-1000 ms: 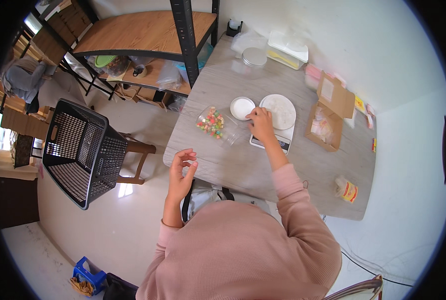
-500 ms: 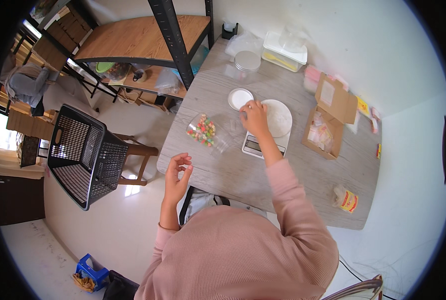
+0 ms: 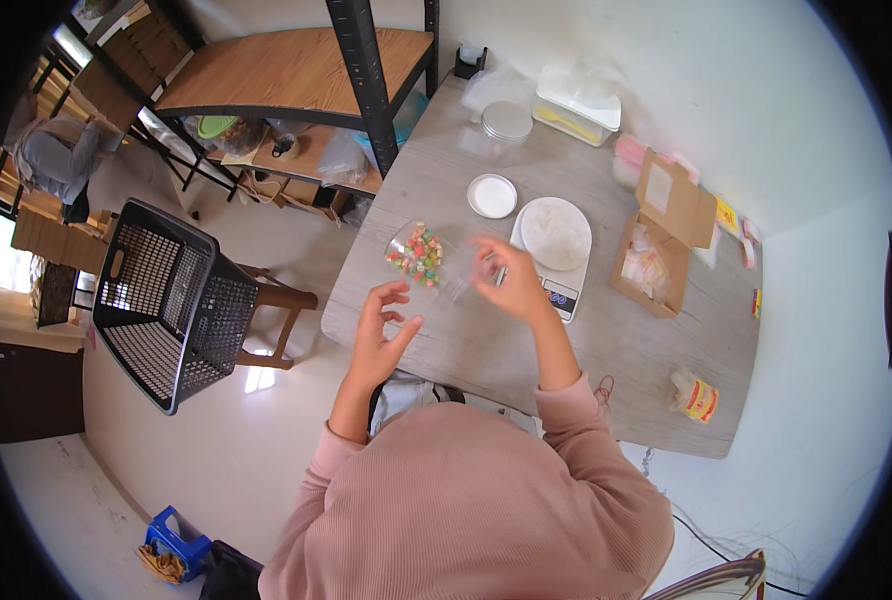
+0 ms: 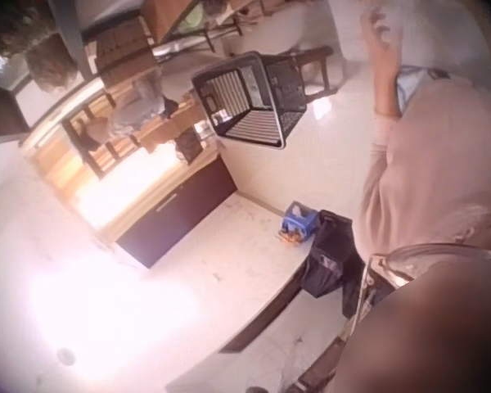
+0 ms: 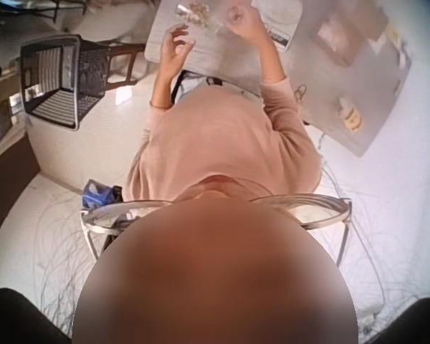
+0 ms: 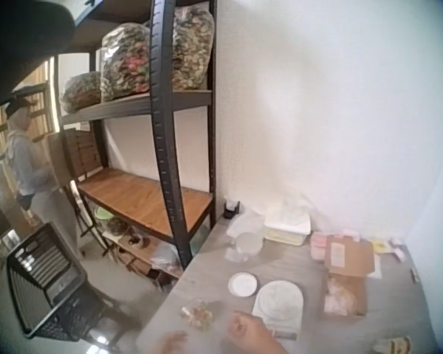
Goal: The person repeatedly picks small colorful candies from a clear plastic cup, inspects them, and places them into a black plastic basket. The person also handles small clear plastic bags and a digital scale on the table.
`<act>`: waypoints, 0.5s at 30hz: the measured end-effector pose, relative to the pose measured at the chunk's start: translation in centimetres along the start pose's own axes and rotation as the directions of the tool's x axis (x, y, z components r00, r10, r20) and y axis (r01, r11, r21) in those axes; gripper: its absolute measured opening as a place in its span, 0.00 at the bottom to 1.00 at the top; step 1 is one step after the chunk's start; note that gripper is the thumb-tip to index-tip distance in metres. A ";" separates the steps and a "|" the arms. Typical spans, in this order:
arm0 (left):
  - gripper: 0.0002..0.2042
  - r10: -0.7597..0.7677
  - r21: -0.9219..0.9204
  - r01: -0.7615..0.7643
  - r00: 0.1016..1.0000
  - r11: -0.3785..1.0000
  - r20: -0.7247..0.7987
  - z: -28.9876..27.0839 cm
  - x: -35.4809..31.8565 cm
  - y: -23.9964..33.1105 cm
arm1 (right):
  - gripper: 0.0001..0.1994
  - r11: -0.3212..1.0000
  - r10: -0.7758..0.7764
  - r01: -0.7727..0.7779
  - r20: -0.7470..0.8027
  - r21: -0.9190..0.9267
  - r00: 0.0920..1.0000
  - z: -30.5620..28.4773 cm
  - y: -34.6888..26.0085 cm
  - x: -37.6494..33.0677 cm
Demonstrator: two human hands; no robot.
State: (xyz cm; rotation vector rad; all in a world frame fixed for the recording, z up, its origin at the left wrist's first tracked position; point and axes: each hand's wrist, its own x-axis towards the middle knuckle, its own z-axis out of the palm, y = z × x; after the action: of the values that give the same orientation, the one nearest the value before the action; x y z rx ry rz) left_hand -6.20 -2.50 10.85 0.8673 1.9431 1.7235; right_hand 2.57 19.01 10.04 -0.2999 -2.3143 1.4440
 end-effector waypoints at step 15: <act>0.16 -0.043 -0.114 0.046 0.999 0.992 0.028 0.3 -0.8 -1.4 | 0.19 0.810 0.261 -0.311 0.169 0.497 0.950 4.2 -2.8 -3.2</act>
State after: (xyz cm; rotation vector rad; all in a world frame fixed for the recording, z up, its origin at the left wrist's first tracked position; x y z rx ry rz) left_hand -5.68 -2.83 9.31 0.7952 1.8136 1.7707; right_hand 3.71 13.12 10.17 -0.4407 -1.8916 2.2080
